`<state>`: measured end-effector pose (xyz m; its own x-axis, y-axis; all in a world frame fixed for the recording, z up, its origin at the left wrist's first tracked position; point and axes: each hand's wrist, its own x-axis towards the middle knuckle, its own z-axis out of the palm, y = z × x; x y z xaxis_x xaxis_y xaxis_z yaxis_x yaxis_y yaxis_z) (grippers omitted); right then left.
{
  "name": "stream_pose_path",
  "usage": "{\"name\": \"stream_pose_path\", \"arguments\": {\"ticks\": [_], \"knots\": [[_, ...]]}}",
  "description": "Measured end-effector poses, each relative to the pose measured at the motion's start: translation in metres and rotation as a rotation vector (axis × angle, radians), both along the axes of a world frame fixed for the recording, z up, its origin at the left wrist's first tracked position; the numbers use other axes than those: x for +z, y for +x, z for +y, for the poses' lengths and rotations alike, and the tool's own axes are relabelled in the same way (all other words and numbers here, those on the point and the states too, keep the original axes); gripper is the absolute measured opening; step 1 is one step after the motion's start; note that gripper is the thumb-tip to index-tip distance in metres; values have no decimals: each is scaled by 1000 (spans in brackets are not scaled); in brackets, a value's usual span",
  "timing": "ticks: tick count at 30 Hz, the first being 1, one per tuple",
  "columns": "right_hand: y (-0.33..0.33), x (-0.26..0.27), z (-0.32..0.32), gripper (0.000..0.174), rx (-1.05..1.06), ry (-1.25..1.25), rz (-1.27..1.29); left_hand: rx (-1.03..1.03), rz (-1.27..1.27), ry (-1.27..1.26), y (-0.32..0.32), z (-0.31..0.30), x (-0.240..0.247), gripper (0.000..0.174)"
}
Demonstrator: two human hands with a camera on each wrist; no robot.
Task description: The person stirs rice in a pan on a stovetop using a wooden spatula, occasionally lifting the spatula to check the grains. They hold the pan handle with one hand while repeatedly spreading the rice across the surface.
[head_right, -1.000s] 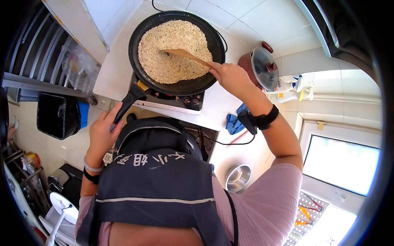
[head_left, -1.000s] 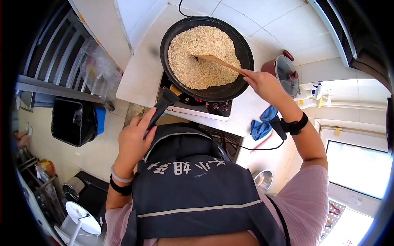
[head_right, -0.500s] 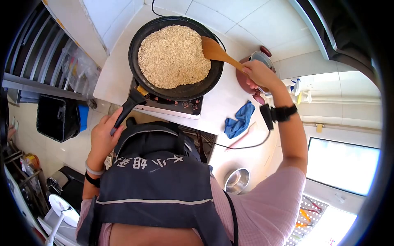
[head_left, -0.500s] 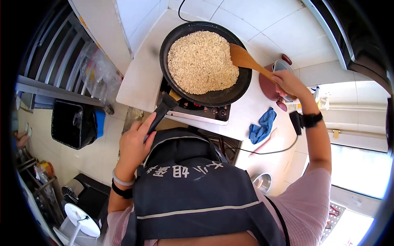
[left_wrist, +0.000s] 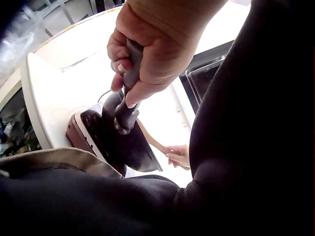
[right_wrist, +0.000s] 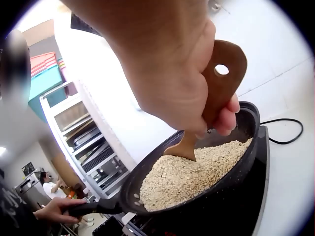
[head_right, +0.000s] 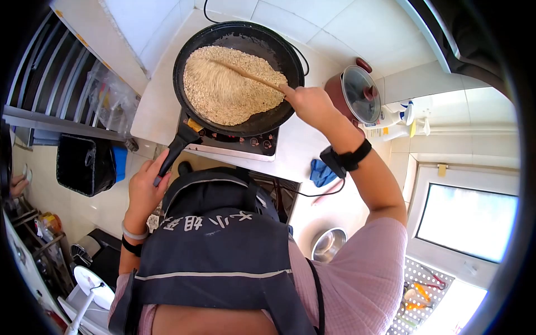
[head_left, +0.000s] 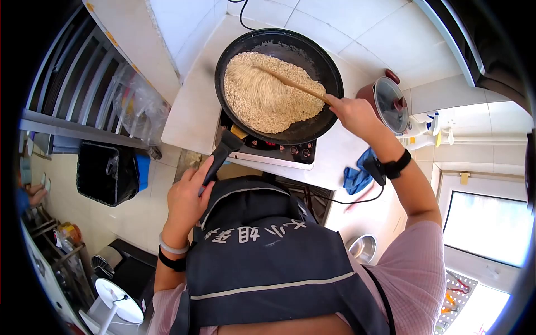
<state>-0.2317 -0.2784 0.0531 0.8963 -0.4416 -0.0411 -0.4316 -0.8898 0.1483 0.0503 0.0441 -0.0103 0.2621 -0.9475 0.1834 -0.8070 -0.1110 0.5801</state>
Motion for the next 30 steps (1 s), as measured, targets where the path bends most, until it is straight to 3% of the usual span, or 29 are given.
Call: {"name": "stream_pose_path", "arguments": {"ticks": [5,9,13,18,25,27,29,30], "knots": [[-39,23,38,52,27,-100,87,-2,4,1,0,0,-1,60],[-54,59,73,47,-85,-40,39,6,-16,35,3,-2,2,58],[-39,51,95,41,-16,61,-9,-5,-9,3,2,-4,4,58],[-21,-6,61,36,-141,36,-30,-16,-9,-20,3,-4,6,58],[-28,11,19,38,-250,-78,-6,-12,-36,-29,4,-3,4,59],[-34,28,18,46,-307,45,-63,-11,-33,-8,3,-3,3,59],[-40,43,15,51,-119,443,-241,-7,-31,-16,3,-3,3,59],[-30,65,26,53,-406,891,-295,-7,-29,-22,3,-3,4,59]]}}
